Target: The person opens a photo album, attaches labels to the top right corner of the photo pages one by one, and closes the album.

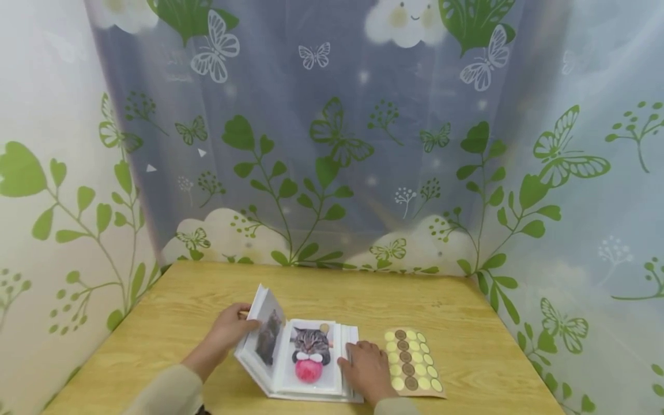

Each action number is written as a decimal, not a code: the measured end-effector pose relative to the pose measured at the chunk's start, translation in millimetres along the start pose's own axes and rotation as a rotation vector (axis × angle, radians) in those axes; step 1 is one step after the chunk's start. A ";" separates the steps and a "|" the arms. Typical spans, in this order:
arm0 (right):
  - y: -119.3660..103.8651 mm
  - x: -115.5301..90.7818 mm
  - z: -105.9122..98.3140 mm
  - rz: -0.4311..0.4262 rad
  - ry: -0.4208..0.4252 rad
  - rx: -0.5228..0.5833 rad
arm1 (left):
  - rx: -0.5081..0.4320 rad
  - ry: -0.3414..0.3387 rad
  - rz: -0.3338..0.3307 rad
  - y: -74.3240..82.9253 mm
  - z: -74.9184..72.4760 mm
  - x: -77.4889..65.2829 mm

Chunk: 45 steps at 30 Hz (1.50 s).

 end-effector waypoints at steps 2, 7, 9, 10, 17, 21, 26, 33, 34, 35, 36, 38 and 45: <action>0.3 0.4 -0.1 0.000 -0.001 -0.006 | 0.015 -0.007 0.014 6.2 6.1 -2.2; 0.4 0.6 -1.2 0.004 -0.006 -0.012 | 0.013 -0.024 0.029 16.6 23.3 -7.7; 0.3 0.3 -1.7 0.004 -0.008 -0.011 | 0.012 -0.035 0.026 18.8 30.5 -9.7; 0.2 0.1 -2.1 0.002 -0.007 -0.010 | 0.013 -0.042 0.029 19.7 34.2 -10.7; 0.9 -0.6 -4.0 -0.005 -0.008 0.012 | 0.082 -0.075 0.074 25.9 56.1 -16.4; 1.8 -0.8 -5.6 0.001 -0.013 0.024 | 0.102 -0.090 0.105 30.0 65.4 -20.2; 3.2 -1.7 -9.1 -0.021 0.001 0.041 | 0.108 -0.113 0.160 34.9 72.1 -26.6; 12.8 -1.9 -16.8 -0.063 0.054 0.053 | 0.133 -0.143 0.318 31.0 80.1 -35.9; 15.6 -1.6 -17.8 -0.057 0.055 0.051 | 0.148 -0.149 0.338 29.0 81.5 -36.4; 18.4 -1.0 -18.6 -0.056 0.057 0.047 | 0.164 -0.156 0.355 27.1 82.9 -36.9; 21.3 -0.5 -19.8 -0.048 0.057 0.048 | 0.179 -0.163 0.377 25.1 84.2 -36.8; 26.5 0.8 -22.9 -0.036 0.067 0.046 | 0.218 -0.188 0.402 21.2 86.7 -36.4; 37.4 3.9 -35.7 0.007 0.064 0.018 | 0.244 -0.292 0.336 8.1 90.6 -34.8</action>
Point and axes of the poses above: each hand's wrist, its own x-axis towards the middle knuckle, its own z-axis out of the palm, y = z × x, the point moved 2 cm from there along x, towards the middle knuckle, and after that the axes turned 12 degrees about y, right-handed, at the moved point
